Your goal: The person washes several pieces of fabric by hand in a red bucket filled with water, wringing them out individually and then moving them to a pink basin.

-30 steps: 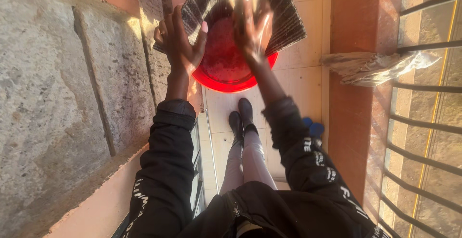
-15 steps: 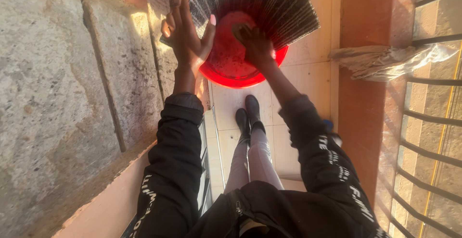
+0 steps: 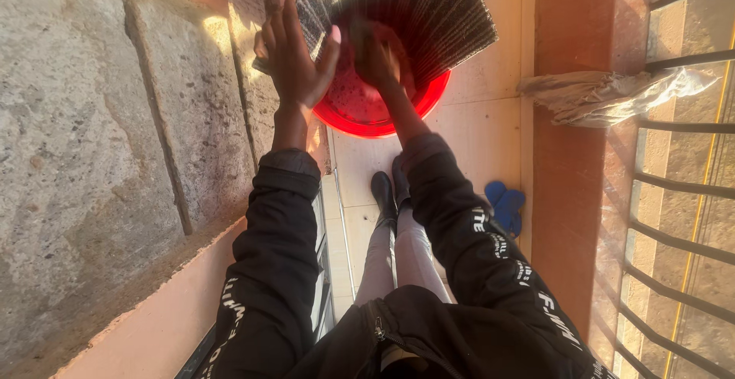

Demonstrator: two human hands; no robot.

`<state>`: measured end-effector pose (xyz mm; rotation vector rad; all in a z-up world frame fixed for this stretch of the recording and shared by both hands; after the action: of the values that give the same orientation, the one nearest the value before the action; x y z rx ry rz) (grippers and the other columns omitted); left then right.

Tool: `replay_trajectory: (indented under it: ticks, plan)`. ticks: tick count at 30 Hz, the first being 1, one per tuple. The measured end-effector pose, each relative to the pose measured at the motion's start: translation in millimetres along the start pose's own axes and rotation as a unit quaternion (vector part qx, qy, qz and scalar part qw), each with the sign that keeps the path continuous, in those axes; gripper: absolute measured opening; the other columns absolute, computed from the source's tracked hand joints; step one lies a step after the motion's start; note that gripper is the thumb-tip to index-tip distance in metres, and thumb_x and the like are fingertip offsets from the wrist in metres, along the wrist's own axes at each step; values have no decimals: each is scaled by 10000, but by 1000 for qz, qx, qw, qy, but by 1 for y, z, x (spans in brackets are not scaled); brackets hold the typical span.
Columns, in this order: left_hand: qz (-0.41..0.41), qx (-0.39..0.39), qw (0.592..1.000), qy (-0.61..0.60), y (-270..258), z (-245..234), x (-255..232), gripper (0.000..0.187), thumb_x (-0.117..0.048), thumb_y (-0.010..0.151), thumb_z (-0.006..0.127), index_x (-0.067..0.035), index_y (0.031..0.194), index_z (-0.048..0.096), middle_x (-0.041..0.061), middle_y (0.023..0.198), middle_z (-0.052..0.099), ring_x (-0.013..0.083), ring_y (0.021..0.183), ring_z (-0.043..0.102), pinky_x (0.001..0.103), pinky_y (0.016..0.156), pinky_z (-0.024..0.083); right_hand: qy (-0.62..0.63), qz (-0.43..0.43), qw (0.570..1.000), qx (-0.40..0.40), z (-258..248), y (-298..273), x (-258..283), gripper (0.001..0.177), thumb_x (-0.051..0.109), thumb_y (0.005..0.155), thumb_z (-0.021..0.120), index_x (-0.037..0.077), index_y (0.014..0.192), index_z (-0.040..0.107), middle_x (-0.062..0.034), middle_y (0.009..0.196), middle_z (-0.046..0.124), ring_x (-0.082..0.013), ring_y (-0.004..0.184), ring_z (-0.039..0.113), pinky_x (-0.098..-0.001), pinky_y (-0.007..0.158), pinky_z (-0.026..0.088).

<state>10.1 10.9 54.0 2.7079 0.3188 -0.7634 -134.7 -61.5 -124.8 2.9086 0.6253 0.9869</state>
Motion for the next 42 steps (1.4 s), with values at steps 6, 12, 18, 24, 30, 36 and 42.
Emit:
replay_trajectory:
  ticks: [6, 12, 18, 24, 30, 36, 42]
  plan:
    - [88, -79, 991, 61, -34, 17, 5, 755, -485, 1091, 595, -180, 1680, 235, 82, 1735, 303, 244, 1597, 294, 592, 1327, 139, 765, 326, 552, 54, -2, -95, -24, 594, 228, 881, 599, 9, 1421, 485, -227, 1157, 691, -308, 928, 713, -424, 773, 580]
    - [-251, 82, 898, -352, -61, 68, -8, 969, -672, 961, 492, -75, 1647, 158, 195, 1652, 245, 343, 1484, 314, 494, 1159, 354, 896, 205, 386, 81, -100, -114, 36, 589, 359, 911, 603, 32, 1384, 477, -256, 1238, 653, -298, 922, 671, -371, 728, 570]
    - [-291, 267, 600, -696, -16, 57, -21, 864, -771, 825, 584, -15, 1228, 697, 188, 1186, 770, 291, 1094, 760, 498, 984, 584, 892, 213, 380, 125, -127, -135, 41, 602, 363, 924, 620, 9, 1393, 492, -255, 1235, 645, -310, 932, 670, -382, 734, 573]
    - [-297, 117, 734, -600, 9, 67, -13, 533, -462, 1114, 541, -188, 671, 426, -81, 569, 351, 82, 457, 318, 281, 427, 273, 869, 245, 406, 141, -118, -156, 28, 615, 367, 936, 637, -13, 1402, 507, -254, 1231, 636, -321, 942, 669, -394, 740, 576]
    - [-124, -38, 926, -356, -7, 75, -15, 321, -241, 1091, 471, -125, 816, 588, -87, 656, 522, 64, 485, 440, 289, 414, 350, 859, 276, 412, 123, -102, -153, 20, 655, 437, 971, 626, -41, 1407, 520, -266, 1222, 635, -333, 972, 678, -430, 794, 589]
    - [109, -107, 988, -22, -10, 27, -3, 278, -209, 1105, 521, -68, 895, 634, 64, 637, 549, 210, 550, 492, 393, 501, 346, 909, 232, 335, 90, -130, -155, 6, 675, 396, 958, 599, -19, 1470, 456, -274, 1314, 600, -281, 981, 655, -402, 867, 583]
    - [-84, -29, 983, -159, -23, 35, 7, 428, -272, 1142, 563, -37, 784, 558, 73, 585, 447, 207, 522, 377, 392, 531, 294, 850, 332, 405, 62, -96, -124, -19, 599, 292, 994, 557, -2, 1498, 422, -236, 1270, 602, -296, 1039, 634, -408, 882, 568]
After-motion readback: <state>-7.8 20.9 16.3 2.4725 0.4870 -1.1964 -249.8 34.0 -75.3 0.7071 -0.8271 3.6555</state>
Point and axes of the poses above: each hand's wrist, its own y-axis towards the middle knuckle, its own z-axis out of the palm, x = y × z, the point moved 2 cm from there along y, towards the middle knuckle
